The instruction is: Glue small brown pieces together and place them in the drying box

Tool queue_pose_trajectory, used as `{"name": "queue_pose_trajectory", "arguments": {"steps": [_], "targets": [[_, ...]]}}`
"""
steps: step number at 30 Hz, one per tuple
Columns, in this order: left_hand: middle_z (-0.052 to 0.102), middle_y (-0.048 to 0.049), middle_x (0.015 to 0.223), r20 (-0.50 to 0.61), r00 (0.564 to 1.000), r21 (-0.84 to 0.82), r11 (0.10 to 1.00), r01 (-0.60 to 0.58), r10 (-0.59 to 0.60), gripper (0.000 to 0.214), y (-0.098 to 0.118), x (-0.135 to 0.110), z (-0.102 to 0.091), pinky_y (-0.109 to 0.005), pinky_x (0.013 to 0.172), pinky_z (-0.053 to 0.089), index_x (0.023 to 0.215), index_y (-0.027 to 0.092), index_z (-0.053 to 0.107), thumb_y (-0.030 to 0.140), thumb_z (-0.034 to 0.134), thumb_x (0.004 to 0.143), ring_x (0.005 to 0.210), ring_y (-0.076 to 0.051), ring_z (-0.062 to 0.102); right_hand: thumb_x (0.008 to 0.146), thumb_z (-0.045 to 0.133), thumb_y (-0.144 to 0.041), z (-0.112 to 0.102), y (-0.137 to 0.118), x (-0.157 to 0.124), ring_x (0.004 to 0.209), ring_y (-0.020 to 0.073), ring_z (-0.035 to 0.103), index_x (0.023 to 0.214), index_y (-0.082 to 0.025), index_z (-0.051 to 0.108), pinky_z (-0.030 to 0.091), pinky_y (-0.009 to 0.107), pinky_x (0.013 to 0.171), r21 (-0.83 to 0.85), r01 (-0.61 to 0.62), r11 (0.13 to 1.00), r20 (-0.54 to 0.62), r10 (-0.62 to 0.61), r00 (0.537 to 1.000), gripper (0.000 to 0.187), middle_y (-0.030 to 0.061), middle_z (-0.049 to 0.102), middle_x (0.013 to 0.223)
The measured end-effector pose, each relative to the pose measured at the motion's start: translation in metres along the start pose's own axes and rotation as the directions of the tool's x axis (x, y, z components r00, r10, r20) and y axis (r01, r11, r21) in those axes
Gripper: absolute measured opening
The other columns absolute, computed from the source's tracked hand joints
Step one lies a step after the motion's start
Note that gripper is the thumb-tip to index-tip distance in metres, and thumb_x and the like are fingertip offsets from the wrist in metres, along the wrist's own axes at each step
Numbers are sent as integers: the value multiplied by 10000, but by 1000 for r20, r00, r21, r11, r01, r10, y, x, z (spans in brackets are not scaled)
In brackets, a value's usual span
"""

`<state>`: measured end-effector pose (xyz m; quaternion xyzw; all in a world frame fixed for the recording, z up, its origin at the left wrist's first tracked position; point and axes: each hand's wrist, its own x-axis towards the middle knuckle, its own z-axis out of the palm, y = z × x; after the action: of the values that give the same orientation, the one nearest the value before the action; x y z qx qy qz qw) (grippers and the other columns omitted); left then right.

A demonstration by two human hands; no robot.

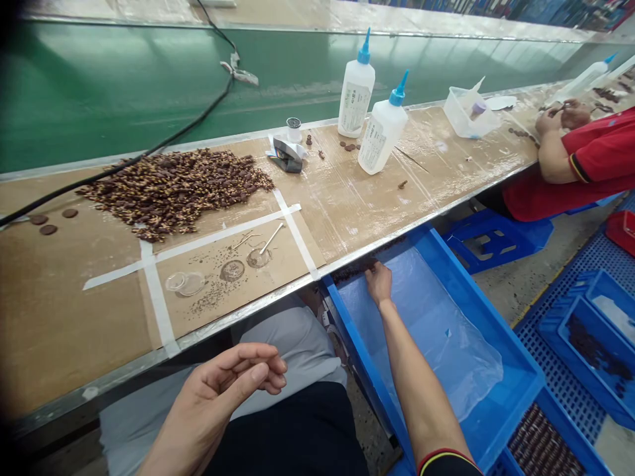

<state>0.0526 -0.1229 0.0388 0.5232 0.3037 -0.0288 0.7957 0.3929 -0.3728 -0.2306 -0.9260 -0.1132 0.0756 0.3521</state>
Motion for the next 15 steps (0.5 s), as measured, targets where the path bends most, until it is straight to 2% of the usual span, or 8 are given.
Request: {"name": "queue_pose_trajectory", "arguments": {"steps": [7,15], "targets": [[899,-147,1035,3,1000,-9,1000,-7,7,353,0,0,0,-367,873,683,1138,180,925,508,924,1008,878,-281,844,1160,771,-525,3,4,1,1093,242,798,1240,-181,796,673,478,1063,-13,6,1000,-4,-6,1000,354,71,818,1198],[892,-143,1015,-55,998,-35,999,8,-10,359,9,-6,9,-381,881,691,1113,167,920,502,941,985,881,-286,836,1161,766,-531,3,3,0,1088,242,792,1244,-180,788,672,476,1056,5,5,1000,-1,-5,1000,361,72,810,1203]]}}
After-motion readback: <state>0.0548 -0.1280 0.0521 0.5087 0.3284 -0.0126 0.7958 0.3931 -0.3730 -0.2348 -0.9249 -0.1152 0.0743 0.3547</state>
